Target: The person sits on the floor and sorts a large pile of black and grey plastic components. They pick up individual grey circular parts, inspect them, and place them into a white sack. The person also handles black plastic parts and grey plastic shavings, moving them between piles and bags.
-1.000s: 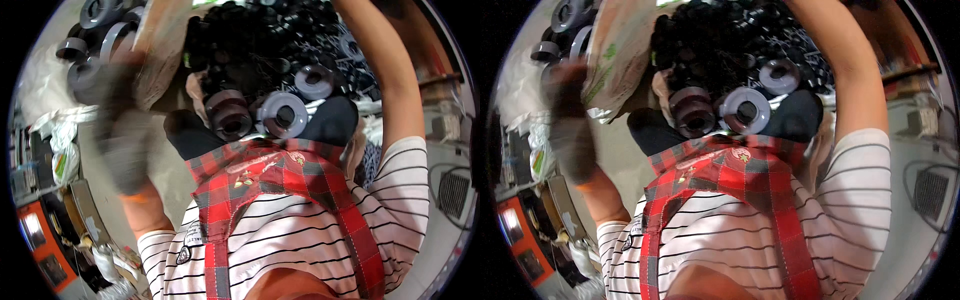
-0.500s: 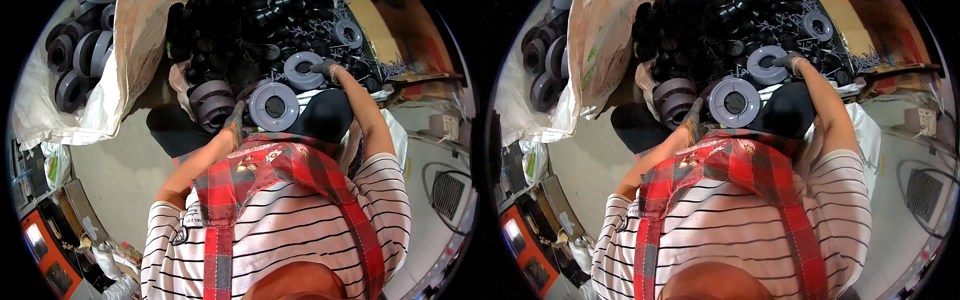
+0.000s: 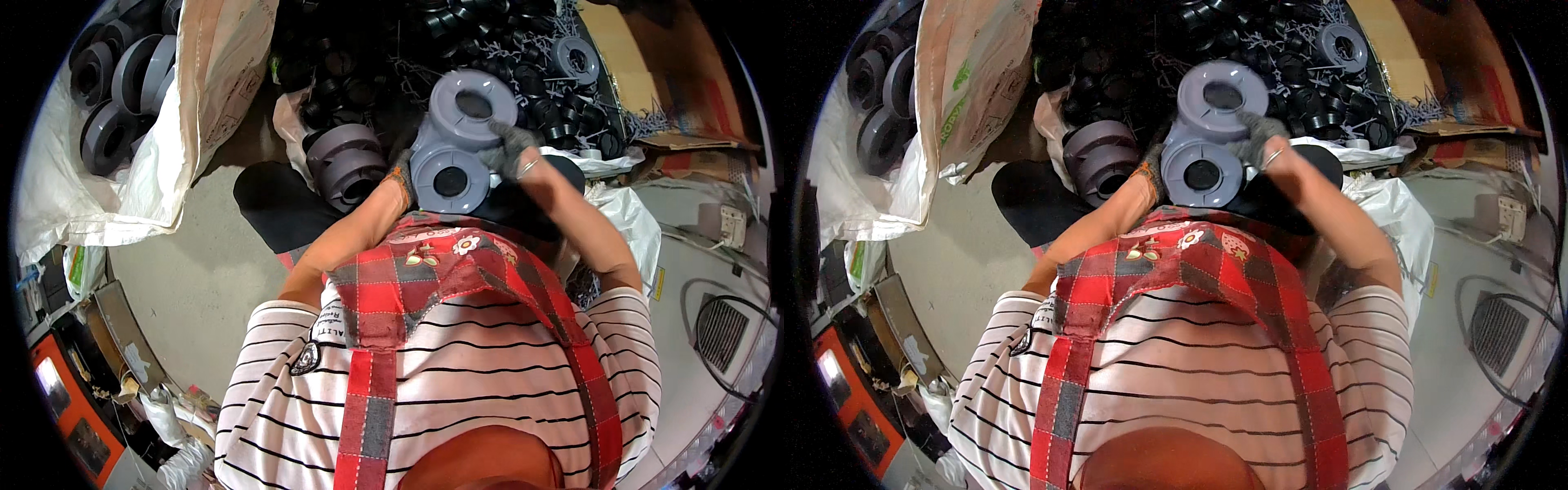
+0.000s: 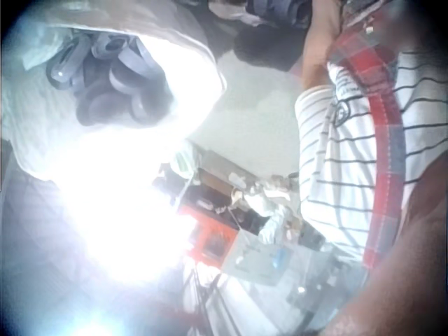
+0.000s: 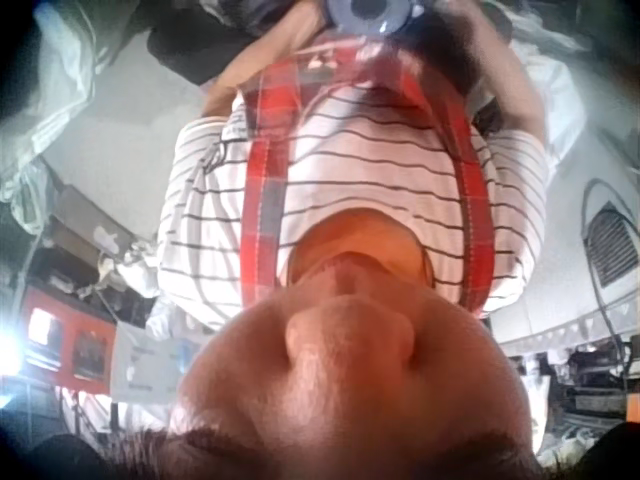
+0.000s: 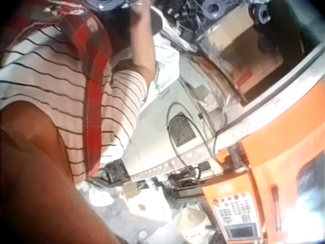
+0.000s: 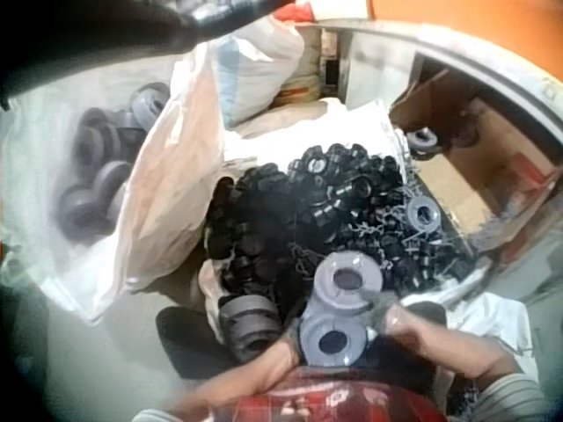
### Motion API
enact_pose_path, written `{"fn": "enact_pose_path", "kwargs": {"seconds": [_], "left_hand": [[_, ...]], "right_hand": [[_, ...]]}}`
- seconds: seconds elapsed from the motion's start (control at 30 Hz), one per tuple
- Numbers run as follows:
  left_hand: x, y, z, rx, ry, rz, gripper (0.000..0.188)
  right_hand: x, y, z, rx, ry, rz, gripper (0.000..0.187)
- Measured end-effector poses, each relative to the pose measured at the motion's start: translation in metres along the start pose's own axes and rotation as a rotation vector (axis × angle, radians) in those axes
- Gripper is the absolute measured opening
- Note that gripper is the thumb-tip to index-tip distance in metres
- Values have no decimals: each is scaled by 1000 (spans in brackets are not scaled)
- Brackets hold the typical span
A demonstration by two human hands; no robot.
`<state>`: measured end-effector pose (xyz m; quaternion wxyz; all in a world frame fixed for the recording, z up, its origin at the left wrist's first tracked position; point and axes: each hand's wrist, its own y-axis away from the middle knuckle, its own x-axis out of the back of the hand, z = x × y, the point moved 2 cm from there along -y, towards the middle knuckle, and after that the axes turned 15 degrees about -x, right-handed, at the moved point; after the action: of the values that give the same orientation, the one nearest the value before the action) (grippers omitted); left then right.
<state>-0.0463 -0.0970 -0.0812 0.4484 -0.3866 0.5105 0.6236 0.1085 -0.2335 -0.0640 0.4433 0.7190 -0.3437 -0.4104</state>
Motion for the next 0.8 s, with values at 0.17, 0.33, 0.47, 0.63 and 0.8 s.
{"fn": "enact_pose_path", "kwargs": {"seconds": [0.17, 0.33, 0.47, 0.63, 0.8], "left_hand": [[-5, 0, 5, -57, 135, 79, 47], [-34, 6, 4, -62, 137, 177, 51], [19, -12, 4, -48, 124, 165, 59], [21, -5, -4, -72, 239, 236, 59], [-12, 5, -9, -152, 329, 368, 59]], "right_hand": [[4, -28, 31, 307, -78, 128, 47], [-16, -7, 43, 250, -655, 103, 50], [-11, -13, 43, 282, -667, 75, 52], [-24, 7, 45, 348, -711, 47, 52], [-26, 48, 33, 452, -823, -139, 55]]}}
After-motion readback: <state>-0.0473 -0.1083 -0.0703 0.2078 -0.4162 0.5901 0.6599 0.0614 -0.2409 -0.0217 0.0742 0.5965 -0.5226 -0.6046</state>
